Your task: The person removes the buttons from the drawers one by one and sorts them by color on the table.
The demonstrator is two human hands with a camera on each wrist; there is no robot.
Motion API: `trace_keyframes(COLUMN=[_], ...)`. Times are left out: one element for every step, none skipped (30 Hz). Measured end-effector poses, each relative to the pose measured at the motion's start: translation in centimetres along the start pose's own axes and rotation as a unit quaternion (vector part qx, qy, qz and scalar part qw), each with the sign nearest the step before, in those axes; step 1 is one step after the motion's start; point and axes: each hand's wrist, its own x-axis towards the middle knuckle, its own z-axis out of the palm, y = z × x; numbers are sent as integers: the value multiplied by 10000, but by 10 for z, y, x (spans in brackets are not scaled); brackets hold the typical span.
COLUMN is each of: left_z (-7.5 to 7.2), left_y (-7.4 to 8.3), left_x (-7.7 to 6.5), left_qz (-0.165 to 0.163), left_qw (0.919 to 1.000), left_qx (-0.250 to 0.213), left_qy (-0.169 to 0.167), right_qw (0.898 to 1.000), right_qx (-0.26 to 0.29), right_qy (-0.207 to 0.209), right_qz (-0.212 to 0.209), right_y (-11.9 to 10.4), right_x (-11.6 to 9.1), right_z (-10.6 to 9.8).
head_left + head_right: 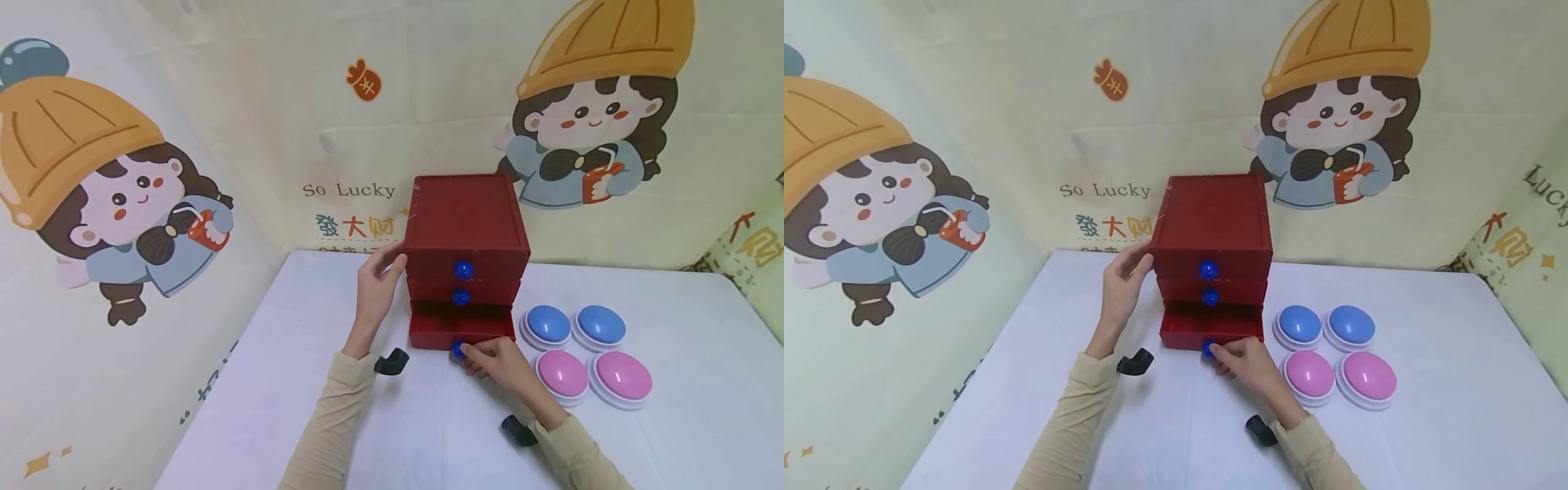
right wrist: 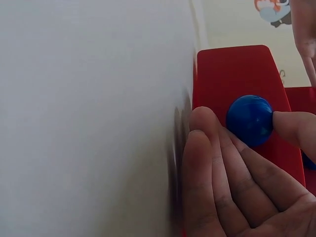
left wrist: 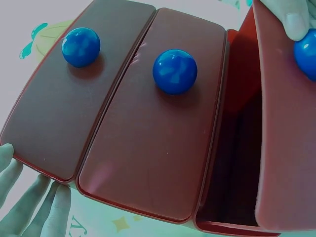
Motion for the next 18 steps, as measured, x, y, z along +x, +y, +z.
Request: trace_keyframes(left_z=[0,-1,-1,-1,-1,-1,-1,-1,-2,-2,-2,-2,-2,-2,-2,-2,-2,-2], left_y=[0,0,1,1,1,1,1,1,1,1,1,0,0,0,0,-1,-1,-1], left_x=[0,1,1,1,1,1,1,0,0,1,1,1,1,1,1,1,1,1], left_qz=[-5,-13,-14,-22,-24,-25,-24,-22,-20,-20,-16,-16,-15,-16,-16,-14,-8,-6], left_qw=[10000,10000,10000,10000,10000,10000,10000,10000,10000,10000,10000,10000,10000,10000,10000,10000,10000,10000], left_qx=[-12,-29,-41,-45,-50,-50,-34,-24,-12,1,7,8,6,-4,-12,-15,-20,-19], left_qy=[0,1,2,-1,-3,-13,-19,-22,-23,-23,-30,-34,-36,-36,-38,-42,-45,-44], right_qw=[10000,10000,10000,10000,10000,10000,10000,10000,10000,10000,10000,9999,9999,9999,9999,9997,9996,9994], right_qx=[23,37,44,42,11,8,9,-19,-53,-60,-40,2,47,64,84,148,210,250], right_qy=[-7,-13,-11,-7,-10,-2,8,15,18,14,1,1,-10,-21,-17,-16,-5,17], right_qz=[7,13,23,29,9,20,33,41,46,62,83,125,127,110,138,178,210,231], right_y=[0,0,0,1,1,1,1,1,0,-5,-12,-18,-18,-19,-22,-24,-22,-17], right_x=[1,3,4,6,7,8,9,11,11,11,10,9,9,10,10,10,11,14], right_z=[-1,-1,-2,-2,-3,-3,-3,-4,-4,-4,-5,-6,-6,-6,-7,-7,-7,-6])
